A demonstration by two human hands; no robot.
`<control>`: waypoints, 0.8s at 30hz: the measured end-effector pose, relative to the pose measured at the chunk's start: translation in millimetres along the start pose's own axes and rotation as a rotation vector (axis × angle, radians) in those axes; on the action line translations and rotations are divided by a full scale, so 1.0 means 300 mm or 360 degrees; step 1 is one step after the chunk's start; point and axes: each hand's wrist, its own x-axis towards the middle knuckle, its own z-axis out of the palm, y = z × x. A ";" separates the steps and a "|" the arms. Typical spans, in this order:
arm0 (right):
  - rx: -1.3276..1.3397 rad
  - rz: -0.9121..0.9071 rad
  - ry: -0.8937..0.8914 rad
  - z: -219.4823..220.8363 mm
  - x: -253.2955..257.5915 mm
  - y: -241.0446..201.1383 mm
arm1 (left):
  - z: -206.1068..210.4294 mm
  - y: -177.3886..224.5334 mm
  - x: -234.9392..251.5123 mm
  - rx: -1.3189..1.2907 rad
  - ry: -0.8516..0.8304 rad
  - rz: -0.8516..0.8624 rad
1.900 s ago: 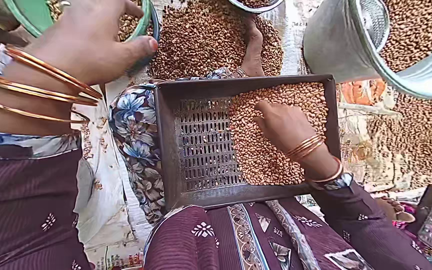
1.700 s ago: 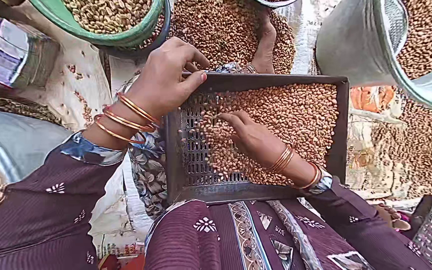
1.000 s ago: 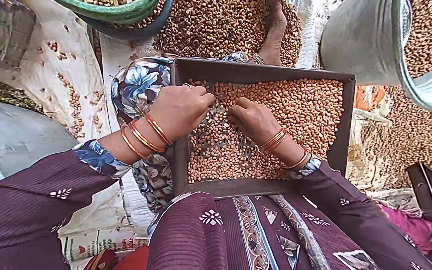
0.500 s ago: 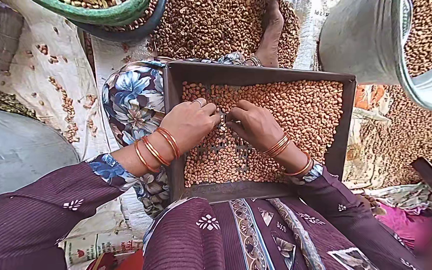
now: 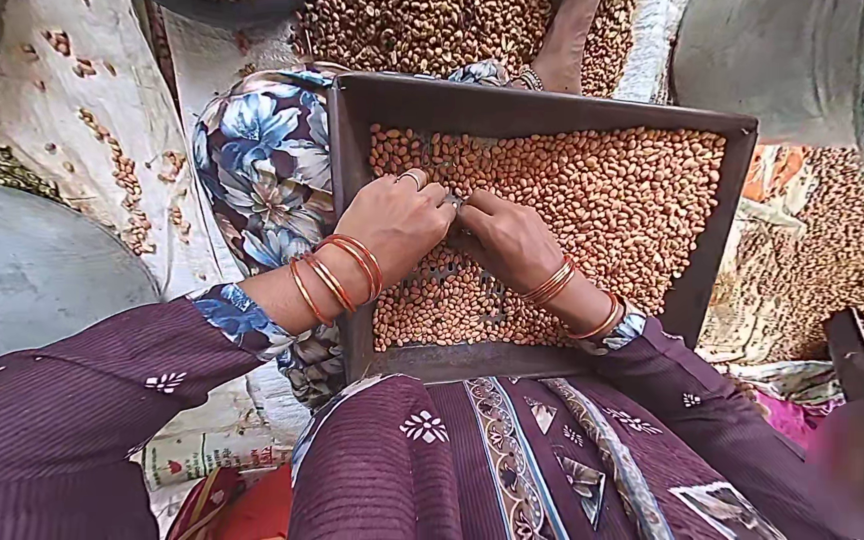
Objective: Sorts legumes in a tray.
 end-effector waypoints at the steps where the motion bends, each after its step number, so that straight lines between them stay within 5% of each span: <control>1: -0.0008 -0.0012 0.0029 0.008 0.000 0.000 | -0.001 0.006 0.001 0.0003 -0.0007 -0.0014; 8: 0.0285 0.0103 -0.0252 -0.069 -0.019 0.020 | 0.032 0.024 0.002 0.0033 0.0092 0.0060; 12: 0.0609 -0.0076 -0.0508 -0.100 -0.118 0.020 | 0.033 0.012 0.001 -0.0078 -0.0009 0.0049; 17: 0.0435 -0.0256 -0.0502 -0.019 -0.251 -0.038 | 0.024 0.001 0.002 -0.0157 -0.0107 0.0005; 21: 0.0155 -0.0319 -0.0357 -0.011 -0.270 -0.063 | 0.000 -0.017 -0.006 -0.0786 0.0016 -0.0100; 24: 0.0060 -0.0294 -0.0304 -0.006 -0.268 -0.079 | -0.012 -0.009 -0.008 -0.1751 0.0002 -0.0344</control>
